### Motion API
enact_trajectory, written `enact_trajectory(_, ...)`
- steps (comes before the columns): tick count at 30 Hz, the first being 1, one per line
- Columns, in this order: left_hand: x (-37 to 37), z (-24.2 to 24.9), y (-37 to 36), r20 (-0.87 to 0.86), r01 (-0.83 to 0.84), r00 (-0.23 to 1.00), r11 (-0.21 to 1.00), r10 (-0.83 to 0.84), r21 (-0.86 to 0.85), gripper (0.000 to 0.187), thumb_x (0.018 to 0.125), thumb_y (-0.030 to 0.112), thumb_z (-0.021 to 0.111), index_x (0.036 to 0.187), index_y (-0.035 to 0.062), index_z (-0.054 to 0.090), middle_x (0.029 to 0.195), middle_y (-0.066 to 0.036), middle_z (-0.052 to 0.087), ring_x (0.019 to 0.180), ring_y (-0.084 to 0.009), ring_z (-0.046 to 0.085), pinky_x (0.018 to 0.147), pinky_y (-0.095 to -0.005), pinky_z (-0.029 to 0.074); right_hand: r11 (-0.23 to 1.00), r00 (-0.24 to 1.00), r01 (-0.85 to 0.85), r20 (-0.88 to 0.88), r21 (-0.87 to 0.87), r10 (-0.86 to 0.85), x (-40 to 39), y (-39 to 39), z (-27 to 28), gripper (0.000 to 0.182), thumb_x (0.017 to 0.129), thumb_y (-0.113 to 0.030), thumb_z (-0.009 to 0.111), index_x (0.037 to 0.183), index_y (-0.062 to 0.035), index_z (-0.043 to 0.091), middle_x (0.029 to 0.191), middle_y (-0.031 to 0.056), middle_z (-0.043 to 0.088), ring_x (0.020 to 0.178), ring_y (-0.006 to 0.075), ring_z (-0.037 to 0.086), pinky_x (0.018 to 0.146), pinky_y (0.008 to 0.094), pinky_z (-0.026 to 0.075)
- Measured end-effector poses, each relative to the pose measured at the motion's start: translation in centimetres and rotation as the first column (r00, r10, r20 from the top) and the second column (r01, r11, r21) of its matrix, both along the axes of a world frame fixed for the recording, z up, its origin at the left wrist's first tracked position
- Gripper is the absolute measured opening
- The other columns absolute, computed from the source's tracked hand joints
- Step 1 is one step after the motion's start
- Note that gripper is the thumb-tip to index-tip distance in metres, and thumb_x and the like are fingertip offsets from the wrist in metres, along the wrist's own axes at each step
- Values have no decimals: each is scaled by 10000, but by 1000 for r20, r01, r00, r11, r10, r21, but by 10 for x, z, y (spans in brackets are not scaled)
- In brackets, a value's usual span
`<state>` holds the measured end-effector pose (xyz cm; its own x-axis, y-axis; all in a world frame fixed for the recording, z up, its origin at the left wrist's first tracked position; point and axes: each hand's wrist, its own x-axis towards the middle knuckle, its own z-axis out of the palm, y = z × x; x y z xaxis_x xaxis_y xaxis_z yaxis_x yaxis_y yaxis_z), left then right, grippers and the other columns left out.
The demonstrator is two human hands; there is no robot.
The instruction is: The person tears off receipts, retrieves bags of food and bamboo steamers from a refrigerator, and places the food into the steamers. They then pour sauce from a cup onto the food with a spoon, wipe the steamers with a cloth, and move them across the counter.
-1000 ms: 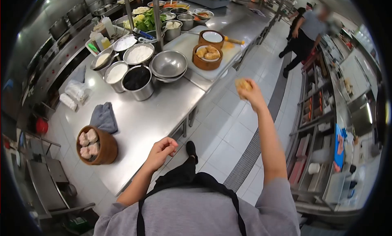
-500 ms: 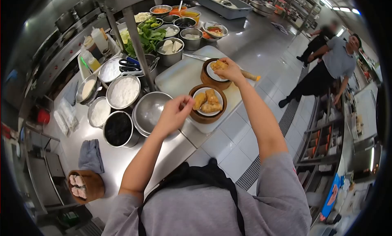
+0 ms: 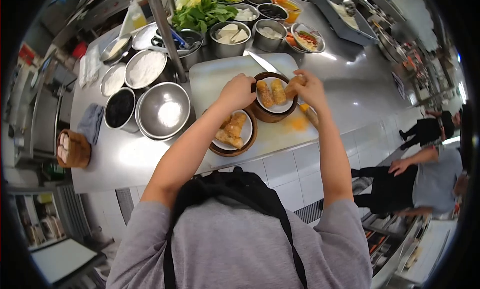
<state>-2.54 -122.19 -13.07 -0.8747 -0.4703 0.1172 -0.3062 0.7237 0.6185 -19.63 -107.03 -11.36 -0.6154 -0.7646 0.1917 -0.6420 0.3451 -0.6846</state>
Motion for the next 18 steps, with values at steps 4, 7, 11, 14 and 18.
enact_trajectory(4,-11,0,11,79,-23,997,1000,23,-8,353,664,145,606,999,40,576,946,-155,537,873,-302,538,775,-368,438,918,995,34,99,-395,6,16,-1,17,286,691,-70,598,953,-6,501,833,135,589,758,212,601,670,294,469)
enact_trajectory(7,-15,3,18,101,-59,993,998,59,-9,360,663,147,608,1009,53,572,981,-156,521,894,-306,531,787,-375,437,924,995,-69,-87,-375,39,36,-2,-17,289,682,-53,628,937,-10,499,900,154,564,721,263,577,651,322,466)
enact_trajectory(11,-16,1,16,78,-43,996,998,47,-47,361,665,168,619,1002,50,567,974,-169,514,870,-312,534,776,-375,440,939,851,-215,-524,-268,45,53,5,-40,256,689,-28,612,926,-21,516,884,135,553,714,274,550,623,324,453)
enact_trajectory(14,-11,-11,-2,-4,8,1000,996,-9,-94,361,666,177,621,999,46,567,966,-163,519,863,-301,538,761,-370,441,921,905,-190,-425,-341,30,55,13,-27,237,685,-1,594,913,-23,532,880,126,556,789,278,540,681,332,439)
enact_trajectory(18,63,49,-11,51,-146,988,989,145,17,339,684,166,606,998,46,567,946,-154,526,864,-286,541,750,-366,436,976,986,-52,146,-211,84,80,10,-2,240,682,10,575,918,-27,547,908,121,562,869,293,518,758,349,414)
